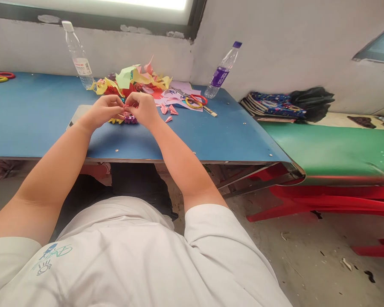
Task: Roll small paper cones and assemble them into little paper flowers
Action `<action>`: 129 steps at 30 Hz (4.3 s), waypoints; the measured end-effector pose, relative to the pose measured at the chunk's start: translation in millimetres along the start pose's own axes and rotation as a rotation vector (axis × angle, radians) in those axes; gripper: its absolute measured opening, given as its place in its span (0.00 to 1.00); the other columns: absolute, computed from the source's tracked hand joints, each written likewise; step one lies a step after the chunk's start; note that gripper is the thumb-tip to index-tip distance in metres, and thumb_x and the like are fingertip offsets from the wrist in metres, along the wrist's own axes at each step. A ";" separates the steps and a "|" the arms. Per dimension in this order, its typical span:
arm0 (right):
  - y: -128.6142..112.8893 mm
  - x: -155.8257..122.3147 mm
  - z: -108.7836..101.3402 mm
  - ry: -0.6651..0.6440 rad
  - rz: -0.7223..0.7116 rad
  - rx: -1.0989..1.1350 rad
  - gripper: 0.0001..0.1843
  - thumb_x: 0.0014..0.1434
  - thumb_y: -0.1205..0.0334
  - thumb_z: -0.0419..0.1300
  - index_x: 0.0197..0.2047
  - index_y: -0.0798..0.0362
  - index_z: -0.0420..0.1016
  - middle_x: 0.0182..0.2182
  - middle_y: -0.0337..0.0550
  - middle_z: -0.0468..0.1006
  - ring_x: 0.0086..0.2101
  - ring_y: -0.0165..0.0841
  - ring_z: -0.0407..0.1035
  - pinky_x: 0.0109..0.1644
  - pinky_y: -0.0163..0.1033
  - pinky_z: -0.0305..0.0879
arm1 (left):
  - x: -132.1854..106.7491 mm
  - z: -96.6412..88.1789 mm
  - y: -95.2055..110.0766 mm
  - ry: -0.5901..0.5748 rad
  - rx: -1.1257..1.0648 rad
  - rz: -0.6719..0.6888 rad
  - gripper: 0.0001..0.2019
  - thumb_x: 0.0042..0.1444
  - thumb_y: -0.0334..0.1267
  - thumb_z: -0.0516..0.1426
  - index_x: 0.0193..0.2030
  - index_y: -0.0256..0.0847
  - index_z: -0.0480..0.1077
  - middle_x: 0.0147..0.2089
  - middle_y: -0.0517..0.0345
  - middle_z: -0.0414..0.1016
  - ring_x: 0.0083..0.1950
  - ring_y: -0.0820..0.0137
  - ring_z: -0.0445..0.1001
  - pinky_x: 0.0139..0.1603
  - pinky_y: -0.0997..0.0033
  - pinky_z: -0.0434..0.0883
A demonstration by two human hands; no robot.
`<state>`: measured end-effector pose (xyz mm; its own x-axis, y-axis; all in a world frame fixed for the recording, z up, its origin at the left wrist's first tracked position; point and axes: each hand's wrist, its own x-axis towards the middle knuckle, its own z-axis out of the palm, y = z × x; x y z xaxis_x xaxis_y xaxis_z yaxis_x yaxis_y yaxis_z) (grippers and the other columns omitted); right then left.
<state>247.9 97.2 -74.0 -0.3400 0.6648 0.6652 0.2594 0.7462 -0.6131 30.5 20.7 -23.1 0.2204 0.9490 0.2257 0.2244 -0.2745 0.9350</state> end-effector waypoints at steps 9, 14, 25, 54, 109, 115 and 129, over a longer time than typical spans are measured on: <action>-10.3 -1.0 -7.4 -0.102 0.011 0.036 0.21 0.72 0.42 0.85 0.46 0.45 0.83 0.42 0.41 0.90 0.44 0.41 0.83 0.57 0.53 0.87 | 0.1 0.0 3.0 0.025 0.144 0.000 0.15 0.58 0.35 0.76 0.31 0.46 0.74 0.35 0.55 0.82 0.44 0.61 0.85 0.54 0.59 0.88; -22.5 -3.6 -10.4 -0.096 0.041 0.010 0.24 0.72 0.41 0.86 0.45 0.44 0.81 0.42 0.41 0.90 0.47 0.42 0.85 0.60 0.52 0.89 | 2.1 -0.2 -0.8 0.042 0.129 0.034 0.10 0.57 0.32 0.75 0.36 0.45 0.80 0.37 0.54 0.83 0.45 0.60 0.85 0.54 0.59 0.86; -37.0 -5.1 -12.5 -0.088 0.065 0.050 0.21 0.70 0.44 0.86 0.46 0.43 0.81 0.44 0.44 0.92 0.51 0.47 0.88 0.65 0.58 0.92 | 6.2 -4.5 -5.4 0.090 0.121 0.083 0.13 0.53 0.33 0.77 0.34 0.48 0.78 0.32 0.54 0.79 0.57 0.49 0.86 0.58 0.58 0.84; 12.1 8.3 -3.4 -0.132 0.032 0.210 0.53 0.48 0.00 0.79 0.46 0.42 0.83 0.38 0.41 0.90 0.45 0.37 0.82 0.55 0.53 0.82 | 5.8 -0.9 -2.7 0.045 0.107 0.057 0.13 0.56 0.33 0.77 0.30 0.49 0.78 0.31 0.55 0.79 0.51 0.54 0.83 0.54 0.60 0.78; 1.6 1.1 -16.5 -0.174 -0.008 -0.099 0.18 0.77 0.42 0.82 0.48 0.45 0.86 0.46 0.46 0.92 0.49 0.46 0.86 0.65 0.60 0.91 | 20.3 -8.8 -25.0 0.061 0.241 0.212 0.12 0.63 0.30 0.75 0.30 0.50 0.86 0.33 0.57 0.83 0.44 0.59 0.77 0.55 0.59 0.75; 3.2 1.2 -18.7 -0.184 0.024 -0.081 0.17 0.75 0.41 0.84 0.50 0.44 0.91 0.46 0.46 0.94 0.47 0.46 0.87 0.65 0.60 0.92 | 18.8 -7.3 -21.9 0.052 0.137 0.190 0.15 0.63 0.27 0.76 0.29 0.51 0.86 0.33 0.57 0.81 0.48 0.56 0.79 0.58 0.59 0.76; -19.1 -3.2 -19.3 -0.174 0.035 -0.185 0.12 0.78 0.48 0.79 0.49 0.48 0.93 0.45 0.48 0.95 0.49 0.48 0.87 0.64 0.57 0.91 | 15.4 -3.6 -12.2 0.086 0.188 0.172 0.14 0.64 0.32 0.76 0.29 0.50 0.83 0.33 0.55 0.80 0.47 0.57 0.80 0.57 0.58 0.77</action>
<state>261.4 81.6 -56.2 -0.4739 0.6863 0.5518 0.4291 0.7271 -0.5359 27.8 39.2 -30.0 0.1909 0.8932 0.4071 0.3647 -0.4496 0.8154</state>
